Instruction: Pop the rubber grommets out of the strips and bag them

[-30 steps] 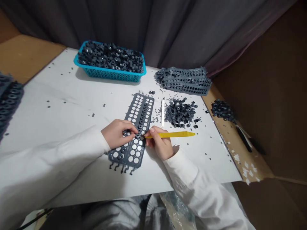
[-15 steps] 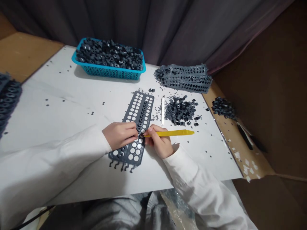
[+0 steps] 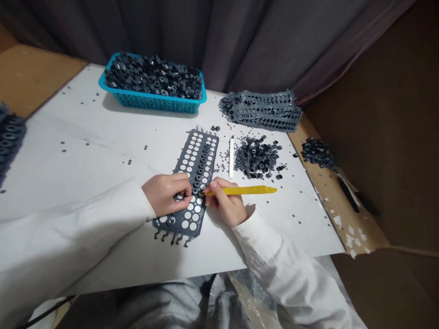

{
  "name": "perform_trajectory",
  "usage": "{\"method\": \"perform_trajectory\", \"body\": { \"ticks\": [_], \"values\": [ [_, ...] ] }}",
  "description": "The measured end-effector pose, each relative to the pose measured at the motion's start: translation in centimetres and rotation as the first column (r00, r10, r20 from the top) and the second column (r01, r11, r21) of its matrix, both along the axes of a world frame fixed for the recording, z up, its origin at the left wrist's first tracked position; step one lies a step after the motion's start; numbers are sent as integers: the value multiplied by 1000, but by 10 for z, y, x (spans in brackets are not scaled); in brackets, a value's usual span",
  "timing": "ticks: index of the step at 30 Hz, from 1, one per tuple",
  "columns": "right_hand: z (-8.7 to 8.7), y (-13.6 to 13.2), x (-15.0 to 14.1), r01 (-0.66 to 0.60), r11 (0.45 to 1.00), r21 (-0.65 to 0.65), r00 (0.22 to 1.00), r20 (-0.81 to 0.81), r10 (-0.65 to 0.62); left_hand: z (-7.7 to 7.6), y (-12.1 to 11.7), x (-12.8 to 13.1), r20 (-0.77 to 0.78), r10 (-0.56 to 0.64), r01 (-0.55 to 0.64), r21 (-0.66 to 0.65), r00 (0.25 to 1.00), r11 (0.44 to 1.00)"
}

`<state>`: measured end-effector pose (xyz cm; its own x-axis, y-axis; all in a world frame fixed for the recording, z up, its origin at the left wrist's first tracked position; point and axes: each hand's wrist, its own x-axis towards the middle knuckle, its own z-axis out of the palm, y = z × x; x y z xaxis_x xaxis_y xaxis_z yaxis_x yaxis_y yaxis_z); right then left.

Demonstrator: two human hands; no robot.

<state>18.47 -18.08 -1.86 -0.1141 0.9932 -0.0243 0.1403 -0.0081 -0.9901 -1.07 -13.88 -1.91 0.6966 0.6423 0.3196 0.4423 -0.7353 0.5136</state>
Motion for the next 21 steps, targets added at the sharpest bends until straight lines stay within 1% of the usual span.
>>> {"method": "perform_trajectory", "body": {
  "ticks": [2, 4, 6, 7, 9, 12, 14, 18, 21],
  "values": [
    [-1, 0, 0, -1, 1000, -6, 1000, 5, 1, 1, 2, 0, 8, 75, -75, -39, 997, 996],
    [-2, 0, 0, 1, 1000, -14, 1000, 18, -1, 3, 6, 0, -9, 144, -144, -42, 990, 989],
    [-3, 1, 0, -13, 1000, -22, 999, 34, 13, 6, 9, 1, -9, 163, -163, -45, 987, 986],
    [-3, 1, 0, -23, 999, -24, 999, 45, 24, 7, 10, 1, 0, 148, -148, -54, 989, 988],
    [-4, 1, 0, -45, 999, -24, 997, 65, 46, 8, 11, 1, 8, 81, -80, -77, 997, 994],
    [-1, 2, -2, -49, 999, -20, 994, 93, 50, 9, 10, 2, -38, -6, 2, -113, 999, 994],
    [2, 2, -4, -38, 999, -12, 991, 128, 40, 10, 10, 3, -84, -30, 20, -120, 996, 993],
    [9, 2, -10, -11, 1000, 12, 977, 214, 8, 16, 11, 8, -223, -89, 77, -64, 971, 995],
    [12, 1, -13, -5, 999, 41, 961, 278, -7, 16, 14, 13, -325, -134, 152, 31, 936, 988]
  ]
}}
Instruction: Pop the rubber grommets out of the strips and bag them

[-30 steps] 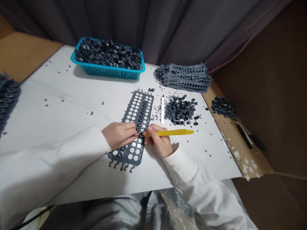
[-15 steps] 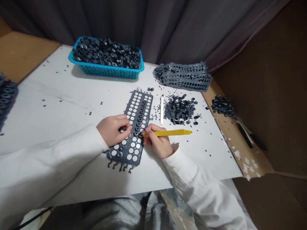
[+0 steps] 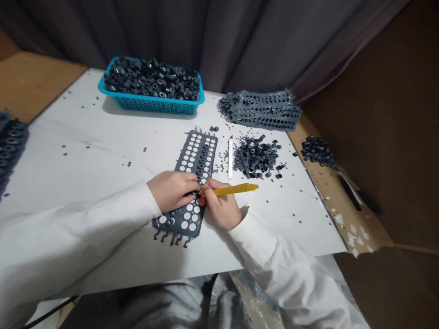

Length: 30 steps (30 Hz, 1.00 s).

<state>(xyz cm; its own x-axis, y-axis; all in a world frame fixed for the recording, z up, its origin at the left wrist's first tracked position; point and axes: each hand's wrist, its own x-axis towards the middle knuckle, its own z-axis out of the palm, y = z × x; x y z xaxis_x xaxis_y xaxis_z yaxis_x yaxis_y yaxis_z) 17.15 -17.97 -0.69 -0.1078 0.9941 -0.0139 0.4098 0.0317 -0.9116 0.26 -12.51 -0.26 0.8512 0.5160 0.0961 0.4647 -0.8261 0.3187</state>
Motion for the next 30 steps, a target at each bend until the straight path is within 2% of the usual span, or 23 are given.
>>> {"method": "perform_trajectory", "body": {
  "ticks": [5, 8, 10, 11, 13, 14, 16, 18, 20, 22, 24, 27, 30],
  "values": [
    [0, -1, -2, -11, 999, 40, 997, 72, 8, -13, 0, 3, -60, -77, 89, 221, 995, 971],
    [1, -1, -2, -17, 999, 47, 998, 69, 13, -17, -2, 0, -24, -129, 132, 222, 991, 966],
    [0, 0, -2, -13, 999, 38, 998, 67, 10, -12, 0, -2, 53, -105, 99, 105, 993, 990],
    [0, 0, -2, -5, 1000, 31, 998, 65, 3, -7, 3, -4, 122, -51, 49, 15, 991, 999],
    [-1, 0, -2, 6, 1000, 16, 998, 56, -7, 4, 12, -8, 272, 154, -101, -198, 950, 975],
    [-2, 0, -2, 8, 1000, 9, 999, 45, -9, 10, 18, -10, 318, 275, -175, -309, 907, 935],
    [-5, 1, -1, 6, 1000, -15, 1000, -15, -6, 18, 28, -15, 318, 472, -269, -514, 823, 815],
    [-6, 2, 1, 8, 997, -74, 987, -157, -20, 21, 34, -19, 232, 570, -257, -718, 788, 647],
    [-7, 3, 4, 31, 990, -138, 941, -330, -75, 19, 33, -20, 129, 611, -172, -896, 781, 410],
    [-6, 4, 6, 78, 983, -169, 886, -440, -146, 14, 29, -19, 59, 621, -57, -985, 782, 166],
    [-4, 6, 7, 126, 980, -154, 856, -482, -186, 8, 24, -16, 34, 628, 47, -999, 777, -4],
    [-1, 7, 8, 164, 982, -95, 852, -488, -190, 3, 18, -11, 12, 650, 137, -980, 760, -142],
    [-2, 6, 9, 182, 982, -47, 863, -471, -182, 3, 15, -9, 3, 662, 191, -958, 749, -213]
  ]
}}
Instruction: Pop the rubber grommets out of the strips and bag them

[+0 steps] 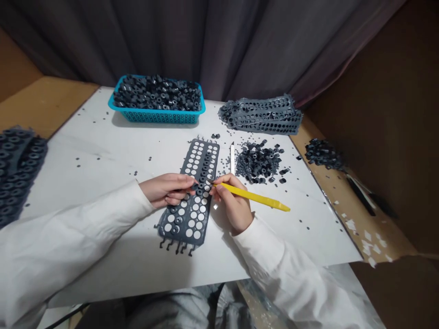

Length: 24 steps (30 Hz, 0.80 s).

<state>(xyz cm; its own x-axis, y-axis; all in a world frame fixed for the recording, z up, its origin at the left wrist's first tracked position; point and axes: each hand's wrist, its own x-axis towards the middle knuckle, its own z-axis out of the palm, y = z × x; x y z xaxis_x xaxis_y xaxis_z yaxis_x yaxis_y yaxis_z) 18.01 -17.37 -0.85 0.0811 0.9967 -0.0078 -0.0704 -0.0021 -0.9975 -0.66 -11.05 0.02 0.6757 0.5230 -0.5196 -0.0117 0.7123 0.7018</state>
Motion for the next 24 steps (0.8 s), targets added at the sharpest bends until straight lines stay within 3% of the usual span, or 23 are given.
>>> {"method": "perform_trajectory", "body": {
  "ticks": [7, 12, 14, 16, 17, 19, 21, 24],
  "values": [
    [-4, 0, 1, -19, 1000, 2, 1000, -7, 19, 6, -4, 4, -11, 56, -57, -36, 998, 998],
    [-5, 4, 1, -27, 996, -82, 993, 115, 36, 6, 3, 4, -27, 88, -89, -49, 996, 995],
    [-5, 4, 0, -29, 995, -100, 989, 143, 43, 4, 7, 4, -69, 101, -99, 31, 993, 995],
    [-5, 4, -1, -34, 995, -97, 987, 155, 49, 2, 9, 6, -143, 100, -69, 210, 985, 975],
    [-5, 4, -1, -36, 995, -90, 985, 167, 51, 2, 10, 7, -197, 95, -28, 320, 976, 947],
    [-6, 3, -1, -51, 995, -81, 976, 209, 67, 2, 11, 9, -325, 87, 106, 533, 942, 839],
    [-6, 3, -1, -65, 995, -80, 966, 246, 83, 5, 11, 12, -430, 91, 261, 688, 898, 677],
    [-7, 4, -1, -77, 994, -80, 961, 261, 96, 9, 10, 15, -500, 101, 412, 798, 860, 439]
  ]
}}
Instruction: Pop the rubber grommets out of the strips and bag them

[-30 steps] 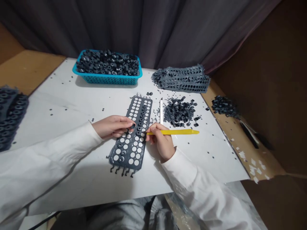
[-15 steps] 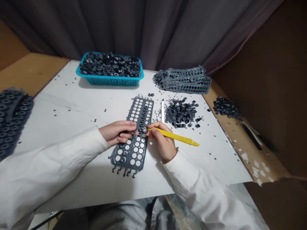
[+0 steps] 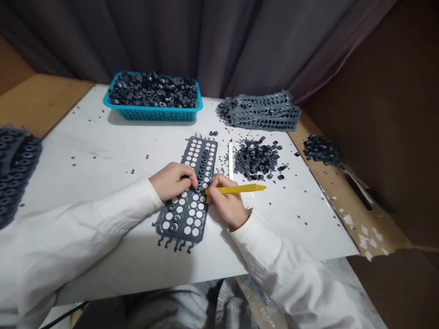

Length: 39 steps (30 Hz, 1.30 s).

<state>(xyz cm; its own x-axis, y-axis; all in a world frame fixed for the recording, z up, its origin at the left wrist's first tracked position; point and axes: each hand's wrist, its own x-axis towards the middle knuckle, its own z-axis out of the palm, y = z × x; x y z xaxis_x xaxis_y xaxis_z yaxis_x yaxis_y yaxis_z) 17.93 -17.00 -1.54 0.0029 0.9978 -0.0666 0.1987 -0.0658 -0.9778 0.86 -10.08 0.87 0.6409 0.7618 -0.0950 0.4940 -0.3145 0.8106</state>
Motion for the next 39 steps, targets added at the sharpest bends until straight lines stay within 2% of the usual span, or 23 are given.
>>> {"method": "perform_trajectory", "body": {
  "ticks": [6, 11, 17, 21, 25, 26, 28, 31, 34, 36, 39],
  "values": [
    [1, 1, 1, -17, 999, 33, 999, 45, 16, 2, -7, 4, -69, -37, 48, 176, 997, 983],
    [3, 2, 0, -40, 996, 76, 993, 111, 31, -6, -8, 5, -173, -198, 247, 341, 965, 907],
    [4, 3, -1, -48, 995, 93, 992, 120, 36, -7, -4, 6, -304, -255, 357, 355, 918, 864],
    [5, 3, -1, -44, 996, 76, 992, 117, 35, -6, -6, 8, -342, -260, 379, 348, 903, 858],
    [6, 4, -2, -39, 996, 82, 994, 110, 29, -11, -8, 6, -304, -276, 384, 392, 912, 836],
    [6, 4, -2, -38, 996, 83, 994, 107, 29, -12, -8, 5, -257, -283, 367, 395, 924, 842],
    [6, 4, -2, -34, 996, 85, 995, 100, 26, -13, -6, 2, -141, -241, 277, 362, 960, 890],
    [5, 4, -2, -28, 996, 85, 994, 107, 19, -9, -1, -2, -17, -28, 31, 210, 999, 977],
    [4, 4, -3, -26, 995, 91, 993, 115, 16, -5, 4, -5, 17, 150, -150, 26, 989, 988],
    [4, 4, -3, -28, 995, 98, 994, 108, 18, -5, 7, -7, 18, 183, -182, -64, 983, 981],
    [3, 4, -2, -31, 994, 103, 995, 99, 21, -8, 9, -9, -2, 154, -153, -160, 988, 975]
  ]
}}
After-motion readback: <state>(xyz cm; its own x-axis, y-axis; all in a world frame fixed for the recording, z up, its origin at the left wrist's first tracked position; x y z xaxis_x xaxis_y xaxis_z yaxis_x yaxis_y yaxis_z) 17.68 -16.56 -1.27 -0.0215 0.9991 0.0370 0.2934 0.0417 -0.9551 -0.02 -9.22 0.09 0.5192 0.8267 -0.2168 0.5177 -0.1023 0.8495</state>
